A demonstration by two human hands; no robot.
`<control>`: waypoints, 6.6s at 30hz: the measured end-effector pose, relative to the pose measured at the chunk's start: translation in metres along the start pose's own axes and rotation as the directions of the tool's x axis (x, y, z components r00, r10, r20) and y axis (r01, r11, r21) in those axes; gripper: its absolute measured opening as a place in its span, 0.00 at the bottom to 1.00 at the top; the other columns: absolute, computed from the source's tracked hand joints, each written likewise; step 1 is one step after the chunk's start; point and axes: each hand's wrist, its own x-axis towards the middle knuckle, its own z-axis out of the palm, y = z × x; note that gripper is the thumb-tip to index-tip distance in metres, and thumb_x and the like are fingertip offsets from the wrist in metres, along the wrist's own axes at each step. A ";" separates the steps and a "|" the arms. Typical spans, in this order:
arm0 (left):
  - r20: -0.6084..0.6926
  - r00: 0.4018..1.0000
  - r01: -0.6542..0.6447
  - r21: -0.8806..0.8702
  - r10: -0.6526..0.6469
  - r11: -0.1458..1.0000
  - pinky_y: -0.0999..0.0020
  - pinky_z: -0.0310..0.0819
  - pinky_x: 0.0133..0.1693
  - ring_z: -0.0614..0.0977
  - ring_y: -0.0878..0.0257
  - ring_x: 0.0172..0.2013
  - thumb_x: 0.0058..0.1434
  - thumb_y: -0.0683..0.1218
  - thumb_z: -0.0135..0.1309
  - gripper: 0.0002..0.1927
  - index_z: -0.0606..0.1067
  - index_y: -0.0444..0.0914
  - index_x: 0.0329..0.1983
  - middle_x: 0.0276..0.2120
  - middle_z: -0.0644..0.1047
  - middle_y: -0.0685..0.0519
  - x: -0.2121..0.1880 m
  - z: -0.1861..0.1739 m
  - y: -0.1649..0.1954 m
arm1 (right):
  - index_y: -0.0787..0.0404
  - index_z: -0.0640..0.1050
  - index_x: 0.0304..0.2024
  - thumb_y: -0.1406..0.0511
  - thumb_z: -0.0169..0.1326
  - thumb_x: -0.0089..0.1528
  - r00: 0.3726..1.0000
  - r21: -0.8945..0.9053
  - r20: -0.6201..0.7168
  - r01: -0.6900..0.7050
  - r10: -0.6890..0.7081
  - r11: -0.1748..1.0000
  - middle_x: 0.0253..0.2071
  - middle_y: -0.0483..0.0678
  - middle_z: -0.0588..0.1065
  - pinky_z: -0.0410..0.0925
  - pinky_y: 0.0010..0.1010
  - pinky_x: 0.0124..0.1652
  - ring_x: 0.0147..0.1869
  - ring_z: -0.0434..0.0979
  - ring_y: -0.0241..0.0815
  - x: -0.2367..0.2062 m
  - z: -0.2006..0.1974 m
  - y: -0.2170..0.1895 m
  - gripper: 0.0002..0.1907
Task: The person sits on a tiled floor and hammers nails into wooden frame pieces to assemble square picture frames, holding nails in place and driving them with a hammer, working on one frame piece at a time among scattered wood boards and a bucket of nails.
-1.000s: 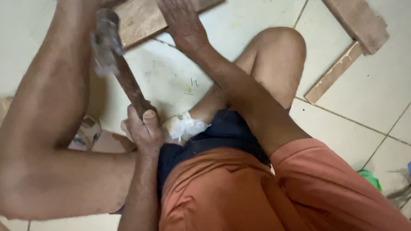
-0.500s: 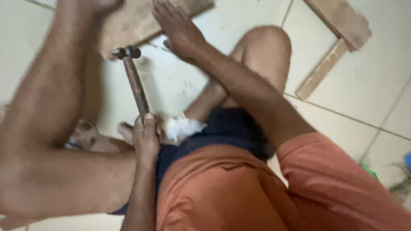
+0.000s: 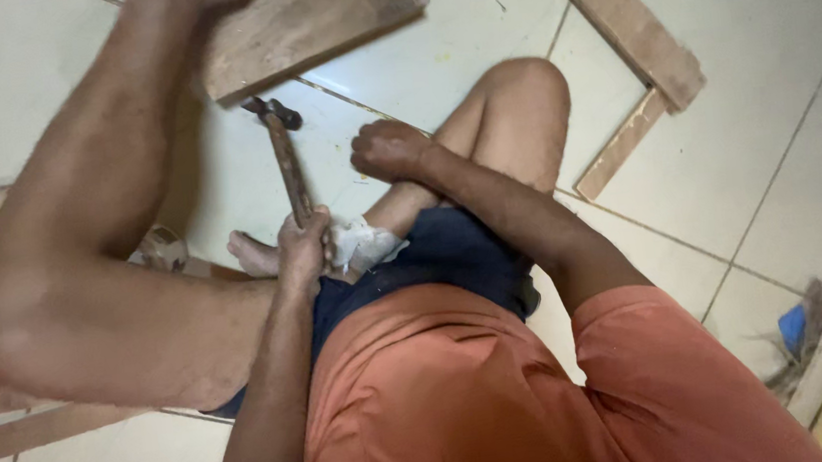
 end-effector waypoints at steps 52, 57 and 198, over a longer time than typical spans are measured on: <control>-0.027 0.972 -0.226 0.181 0.235 0.957 0.67 0.73 0.26 0.79 0.65 0.21 0.56 0.49 0.64 0.16 0.77 0.30 0.33 0.24 0.80 0.47 0.029 -0.013 0.006 | 0.62 0.74 0.51 0.67 0.63 0.56 0.859 0.535 0.036 -0.448 0.510 0.717 0.39 0.56 0.79 0.75 0.39 0.42 0.41 0.82 0.50 0.025 0.008 -0.090 0.21; -0.041 0.988 -0.146 0.102 0.151 0.984 0.67 0.67 0.19 0.76 0.64 0.19 0.53 0.44 0.65 0.16 0.72 0.33 0.38 0.23 0.77 0.49 0.026 -0.012 0.009 | 0.62 0.75 0.50 0.69 0.63 0.57 0.880 0.504 -0.032 -0.395 0.474 0.768 0.42 0.56 0.78 0.74 0.38 0.41 0.43 0.81 0.50 0.018 0.018 -0.085 0.20; -0.024 0.946 -0.189 0.768 0.322 0.612 0.49 0.77 0.42 0.84 0.41 0.39 0.75 0.65 0.39 0.31 0.73 0.35 0.60 0.37 0.80 0.37 0.065 0.048 0.031 | 0.57 0.48 0.79 0.75 0.51 0.62 0.701 0.144 -0.087 -0.694 0.707 0.706 0.82 0.48 0.43 0.37 0.44 0.80 0.86 0.39 0.47 0.028 0.008 0.108 0.45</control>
